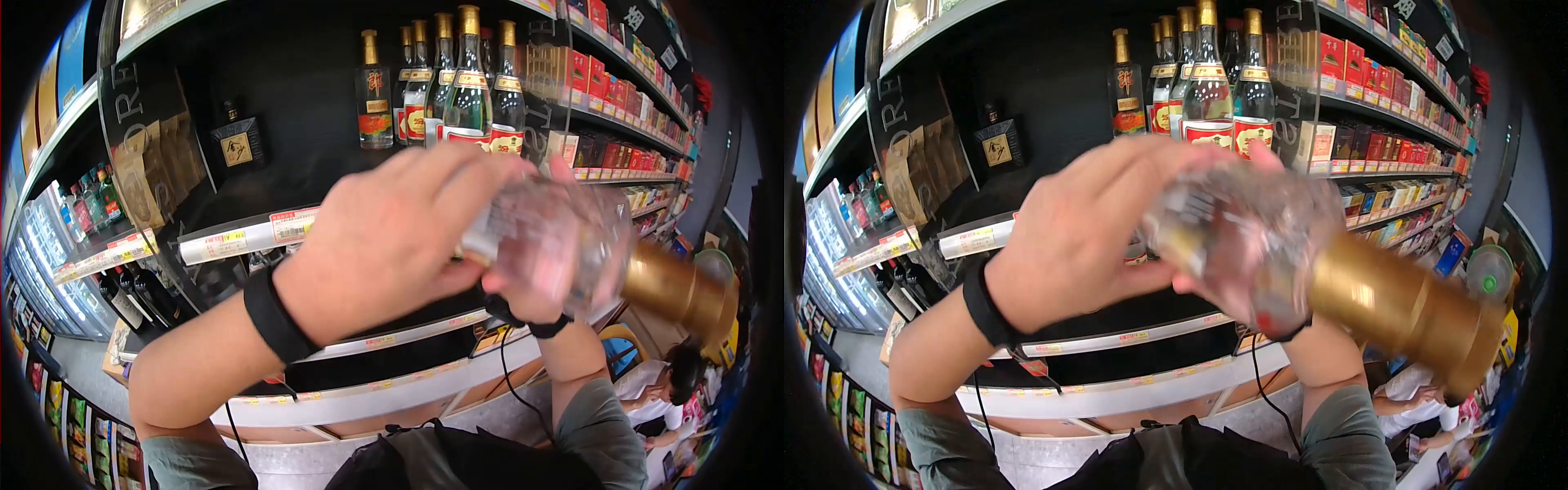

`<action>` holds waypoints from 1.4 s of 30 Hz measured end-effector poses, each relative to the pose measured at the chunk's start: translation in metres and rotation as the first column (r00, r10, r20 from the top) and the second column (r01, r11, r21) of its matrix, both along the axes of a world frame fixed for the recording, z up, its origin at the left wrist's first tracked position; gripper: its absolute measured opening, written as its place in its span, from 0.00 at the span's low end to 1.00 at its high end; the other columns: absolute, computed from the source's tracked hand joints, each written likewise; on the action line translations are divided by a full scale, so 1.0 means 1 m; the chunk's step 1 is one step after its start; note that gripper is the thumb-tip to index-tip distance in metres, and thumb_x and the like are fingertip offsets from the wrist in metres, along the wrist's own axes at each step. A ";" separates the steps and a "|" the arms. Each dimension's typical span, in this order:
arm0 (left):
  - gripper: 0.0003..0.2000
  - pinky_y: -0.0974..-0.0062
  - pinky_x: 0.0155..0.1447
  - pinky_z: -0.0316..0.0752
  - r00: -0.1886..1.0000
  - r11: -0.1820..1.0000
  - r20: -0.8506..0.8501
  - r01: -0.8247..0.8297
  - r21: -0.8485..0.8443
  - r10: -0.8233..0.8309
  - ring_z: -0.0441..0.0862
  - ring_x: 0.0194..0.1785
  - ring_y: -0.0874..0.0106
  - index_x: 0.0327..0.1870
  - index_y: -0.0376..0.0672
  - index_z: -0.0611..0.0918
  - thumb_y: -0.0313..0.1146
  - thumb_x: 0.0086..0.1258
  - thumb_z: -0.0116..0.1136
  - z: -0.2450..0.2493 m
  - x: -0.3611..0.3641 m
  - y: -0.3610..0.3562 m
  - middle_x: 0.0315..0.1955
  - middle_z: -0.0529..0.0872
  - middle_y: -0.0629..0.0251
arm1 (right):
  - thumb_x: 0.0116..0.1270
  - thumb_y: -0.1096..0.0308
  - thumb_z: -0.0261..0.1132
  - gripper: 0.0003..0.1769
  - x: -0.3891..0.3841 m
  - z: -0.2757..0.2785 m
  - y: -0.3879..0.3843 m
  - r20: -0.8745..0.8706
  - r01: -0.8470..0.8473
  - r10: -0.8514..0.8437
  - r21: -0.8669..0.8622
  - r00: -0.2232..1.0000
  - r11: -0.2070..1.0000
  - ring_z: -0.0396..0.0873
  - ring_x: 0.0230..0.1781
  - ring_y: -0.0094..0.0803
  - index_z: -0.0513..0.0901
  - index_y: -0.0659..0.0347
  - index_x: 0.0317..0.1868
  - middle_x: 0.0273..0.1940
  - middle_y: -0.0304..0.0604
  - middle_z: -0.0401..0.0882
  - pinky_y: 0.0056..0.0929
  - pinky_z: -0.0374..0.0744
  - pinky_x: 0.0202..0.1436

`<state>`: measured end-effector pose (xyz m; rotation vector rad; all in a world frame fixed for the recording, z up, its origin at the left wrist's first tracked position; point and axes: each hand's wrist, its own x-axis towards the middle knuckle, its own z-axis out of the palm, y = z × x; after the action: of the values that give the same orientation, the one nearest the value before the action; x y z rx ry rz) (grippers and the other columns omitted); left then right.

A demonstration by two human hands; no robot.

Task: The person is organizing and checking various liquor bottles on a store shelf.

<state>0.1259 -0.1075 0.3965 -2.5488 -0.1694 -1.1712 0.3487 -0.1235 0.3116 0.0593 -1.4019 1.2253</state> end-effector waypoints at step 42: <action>0.35 0.63 0.63 0.84 0.871 0.819 -0.105 -0.488 -0.304 0.480 0.92 0.56 0.55 0.60 0.27 0.78 0.44 0.62 0.83 0.041 -0.002 0.179 0.51 0.91 0.44 | 0.64 0.73 0.71 0.09 0.057 -0.005 0.125 -0.305 0.768 -0.948 0.584 -0.091 -0.262 0.78 0.35 0.46 0.82 0.59 0.44 0.34 0.44 0.78 0.43 0.75 0.40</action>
<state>0.1240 0.0711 0.4374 -2.5453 -1.0197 -0.9655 0.4058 0.0020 0.3069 -0.6913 -1.4333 -0.7112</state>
